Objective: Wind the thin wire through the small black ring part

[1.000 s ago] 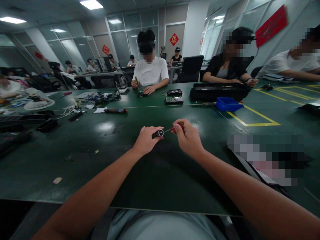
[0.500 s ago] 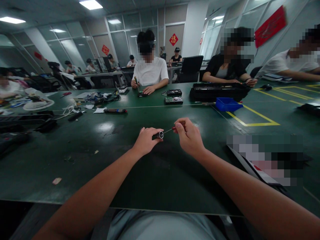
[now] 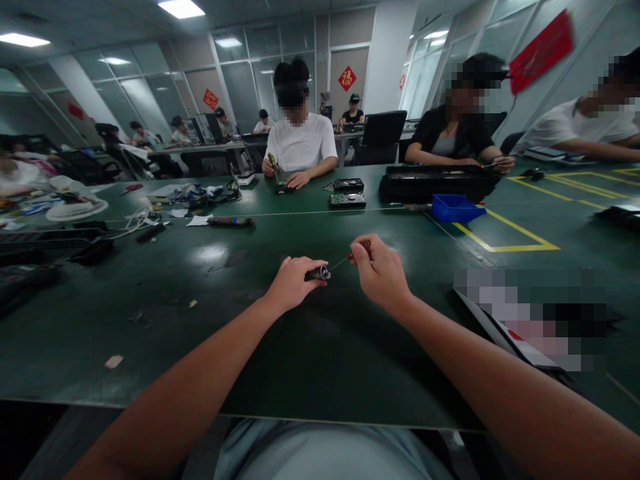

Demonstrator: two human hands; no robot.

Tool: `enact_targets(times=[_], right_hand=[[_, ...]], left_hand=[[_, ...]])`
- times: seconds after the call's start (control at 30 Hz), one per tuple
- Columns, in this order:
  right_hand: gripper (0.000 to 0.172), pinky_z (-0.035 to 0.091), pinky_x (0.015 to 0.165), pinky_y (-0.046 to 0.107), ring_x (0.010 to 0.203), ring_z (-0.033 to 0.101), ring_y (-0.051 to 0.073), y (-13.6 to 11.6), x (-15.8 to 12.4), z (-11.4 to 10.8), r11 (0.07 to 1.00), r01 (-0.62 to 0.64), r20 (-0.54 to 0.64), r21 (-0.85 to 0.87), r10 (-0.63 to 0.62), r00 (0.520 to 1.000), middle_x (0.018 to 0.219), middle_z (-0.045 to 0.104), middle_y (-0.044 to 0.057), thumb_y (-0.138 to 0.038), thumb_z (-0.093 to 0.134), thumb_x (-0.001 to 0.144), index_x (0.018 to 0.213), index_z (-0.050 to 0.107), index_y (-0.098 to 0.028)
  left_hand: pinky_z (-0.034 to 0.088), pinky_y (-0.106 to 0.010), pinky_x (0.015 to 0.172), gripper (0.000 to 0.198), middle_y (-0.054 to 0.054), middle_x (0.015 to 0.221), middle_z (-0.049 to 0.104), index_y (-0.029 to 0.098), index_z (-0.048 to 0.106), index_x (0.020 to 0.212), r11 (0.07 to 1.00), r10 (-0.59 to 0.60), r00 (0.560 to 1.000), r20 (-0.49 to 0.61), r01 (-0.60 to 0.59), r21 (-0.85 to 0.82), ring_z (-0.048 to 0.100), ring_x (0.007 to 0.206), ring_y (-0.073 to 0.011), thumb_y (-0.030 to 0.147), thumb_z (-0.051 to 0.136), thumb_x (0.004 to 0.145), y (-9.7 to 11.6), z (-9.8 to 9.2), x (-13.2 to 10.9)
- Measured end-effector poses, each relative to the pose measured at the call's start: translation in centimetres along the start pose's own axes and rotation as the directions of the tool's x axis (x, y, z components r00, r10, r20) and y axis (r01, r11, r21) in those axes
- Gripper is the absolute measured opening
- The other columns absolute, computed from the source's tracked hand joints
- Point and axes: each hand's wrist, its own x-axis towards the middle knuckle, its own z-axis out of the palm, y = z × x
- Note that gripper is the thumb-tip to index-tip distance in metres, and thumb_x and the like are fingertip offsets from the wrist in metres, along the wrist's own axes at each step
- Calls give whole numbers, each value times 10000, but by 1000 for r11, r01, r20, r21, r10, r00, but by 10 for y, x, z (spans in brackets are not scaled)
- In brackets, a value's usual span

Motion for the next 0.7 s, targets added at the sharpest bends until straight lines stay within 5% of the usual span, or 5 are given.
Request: enact_targets(times=[0.27, 0.5, 0.7], right_hand=[[182, 405, 642, 340, 683, 625, 213, 2, 1, 0, 999, -15, -5, -44, 15, 1000, 759, 661, 40, -357, 414, 985, 907, 531, -243], [193, 410, 645, 337, 689, 631, 211, 1, 2, -1, 999, -20, -11, -44, 20, 1000, 762, 666, 43, -362, 415, 990, 913, 535, -232], [208, 427, 647, 330, 699, 644, 207, 3, 2, -1, 999, -10, -2, -49, 9, 1000, 766, 673, 45, -366, 415, 986, 926, 546, -216]], left_hand=[[467, -401, 940, 386, -45, 1094, 695, 243, 667, 1228, 993, 3, 1000, -22, -6, -114, 629, 1008, -225, 283, 725, 849, 1, -1, 0], [488, -379, 988, 372, -72, 1192, 663, 207, 622, 1226, 927, -160, 974, -162, 92, -364, 627, 1081, -223, 256, 683, 862, 1, 3, 2], [504, -355, 876, 367, -66, 1074, 650, 207, 518, 1291, 859, -228, 969, -100, 151, -489, 626, 949, -197, 338, 525, 948, 3, 2, 1]])
